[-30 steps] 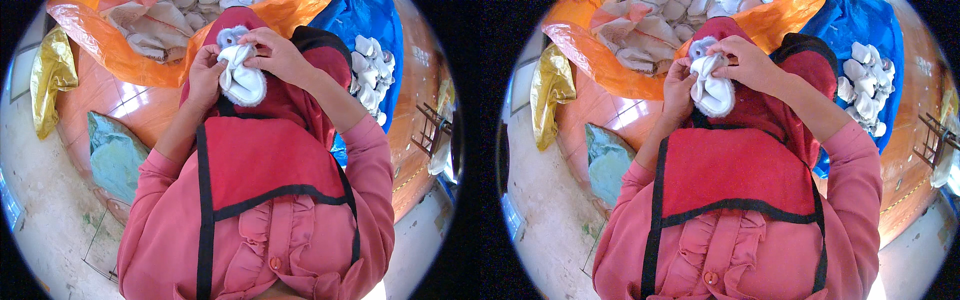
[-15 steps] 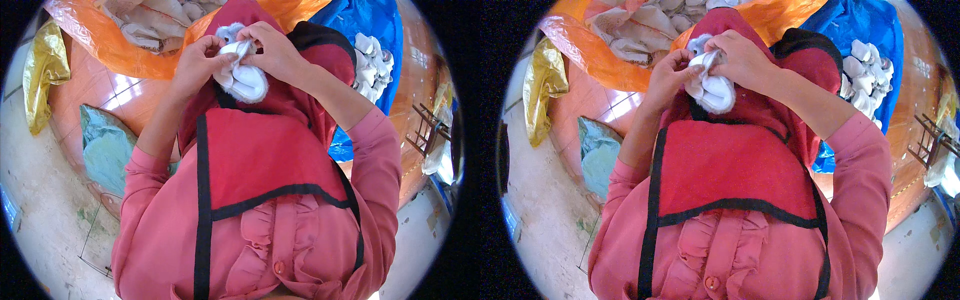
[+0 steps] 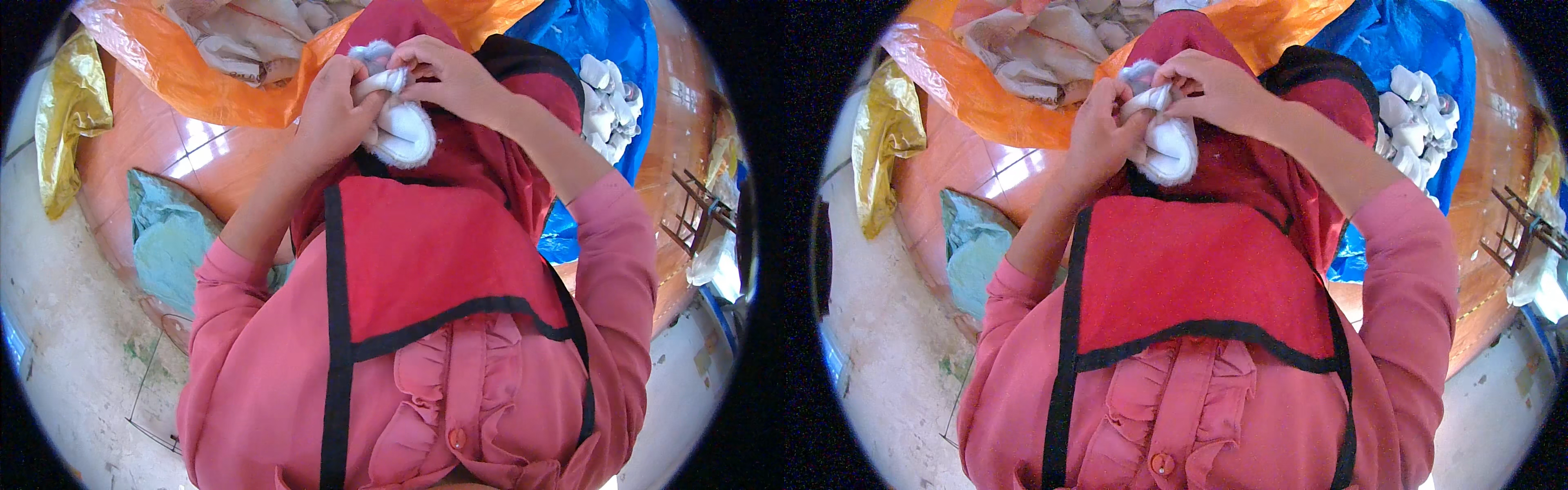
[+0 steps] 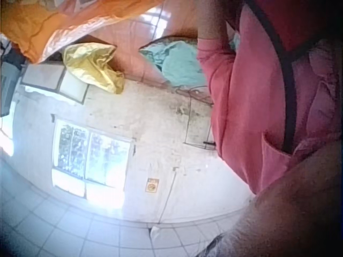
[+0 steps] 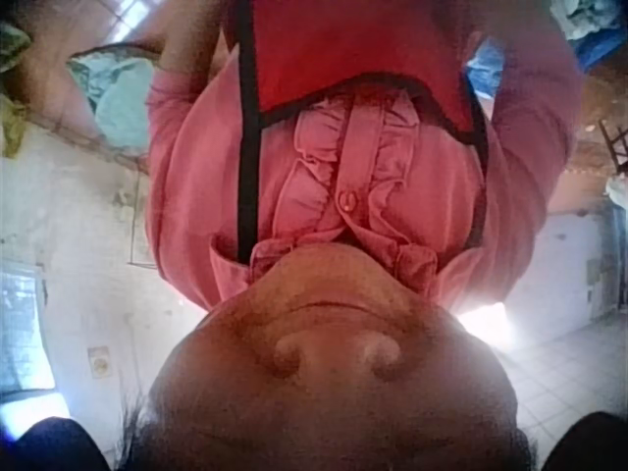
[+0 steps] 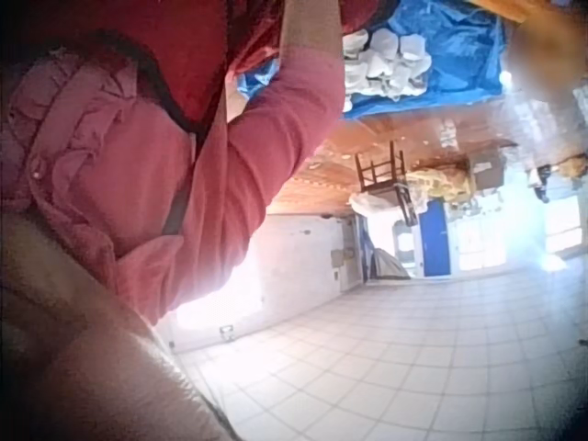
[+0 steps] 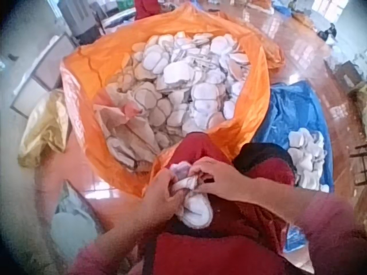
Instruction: The person sits on the floor and repeatedly stuffs white fabric pieces into a sock, then places the filled sock into a blue tarp. The person handles the sock and fabric pieces by hand throughout the process.
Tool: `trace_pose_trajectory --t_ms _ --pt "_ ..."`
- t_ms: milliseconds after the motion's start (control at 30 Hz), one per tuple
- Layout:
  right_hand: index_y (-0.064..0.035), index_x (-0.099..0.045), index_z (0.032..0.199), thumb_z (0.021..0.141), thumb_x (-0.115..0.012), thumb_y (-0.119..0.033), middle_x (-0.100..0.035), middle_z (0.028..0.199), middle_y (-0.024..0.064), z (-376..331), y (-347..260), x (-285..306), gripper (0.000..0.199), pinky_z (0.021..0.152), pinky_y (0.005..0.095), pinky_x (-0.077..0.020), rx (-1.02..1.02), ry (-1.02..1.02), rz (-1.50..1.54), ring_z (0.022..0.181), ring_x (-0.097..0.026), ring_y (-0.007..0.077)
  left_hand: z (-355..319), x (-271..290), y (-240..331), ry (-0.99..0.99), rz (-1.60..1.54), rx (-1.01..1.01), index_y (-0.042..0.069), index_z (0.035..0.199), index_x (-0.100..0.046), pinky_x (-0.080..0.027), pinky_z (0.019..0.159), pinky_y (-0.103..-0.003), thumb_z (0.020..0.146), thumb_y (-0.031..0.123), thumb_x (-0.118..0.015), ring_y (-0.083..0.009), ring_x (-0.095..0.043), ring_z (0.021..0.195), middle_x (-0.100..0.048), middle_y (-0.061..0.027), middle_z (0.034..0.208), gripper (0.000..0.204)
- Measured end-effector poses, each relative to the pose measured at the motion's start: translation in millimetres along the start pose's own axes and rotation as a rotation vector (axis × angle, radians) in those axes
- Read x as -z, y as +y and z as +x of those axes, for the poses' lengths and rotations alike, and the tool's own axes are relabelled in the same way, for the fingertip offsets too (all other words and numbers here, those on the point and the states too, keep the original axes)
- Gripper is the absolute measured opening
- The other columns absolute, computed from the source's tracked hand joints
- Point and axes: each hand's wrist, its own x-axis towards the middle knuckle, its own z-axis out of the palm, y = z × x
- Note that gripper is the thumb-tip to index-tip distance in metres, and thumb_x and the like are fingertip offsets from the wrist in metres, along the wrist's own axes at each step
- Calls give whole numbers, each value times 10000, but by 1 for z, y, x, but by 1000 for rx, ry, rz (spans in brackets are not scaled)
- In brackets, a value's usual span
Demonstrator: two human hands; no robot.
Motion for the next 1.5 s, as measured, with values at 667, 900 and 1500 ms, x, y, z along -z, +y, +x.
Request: trace_pose_trajectory --t_ms 667,900,1500 --pt "-52 -535 970 754 -641 38 -560 904 50 28 16 -24 257 766 301 -469 133 114 -276 842 -564 203 6 -21 -43 318 96 -469 33 868 -486 -447 632 -412 764 23 -680 -350 -529 729 -520 -151 803 220" --pt "-40 -539 946 763 -627 55 -548 844 30 26 12 -20 224 727 275 -469 -69 65 -181 788 -542 132 -9 -5 -34 111 29 -308 28 966 -545 -487 747 -387 795 29 -659 -343 -580 865 -568 -155 925 206" --pt "-37 -627 1024 822 -702 -202 -626 963 73 -8 12 -11 272 829 328 -483 74 73 -24 916 -605 221 -18 -7 -36 58 115 -350 26 1050 -509 -464 850 -412 739 7 -642 -365 -548 948 -538 -165 1007 339"
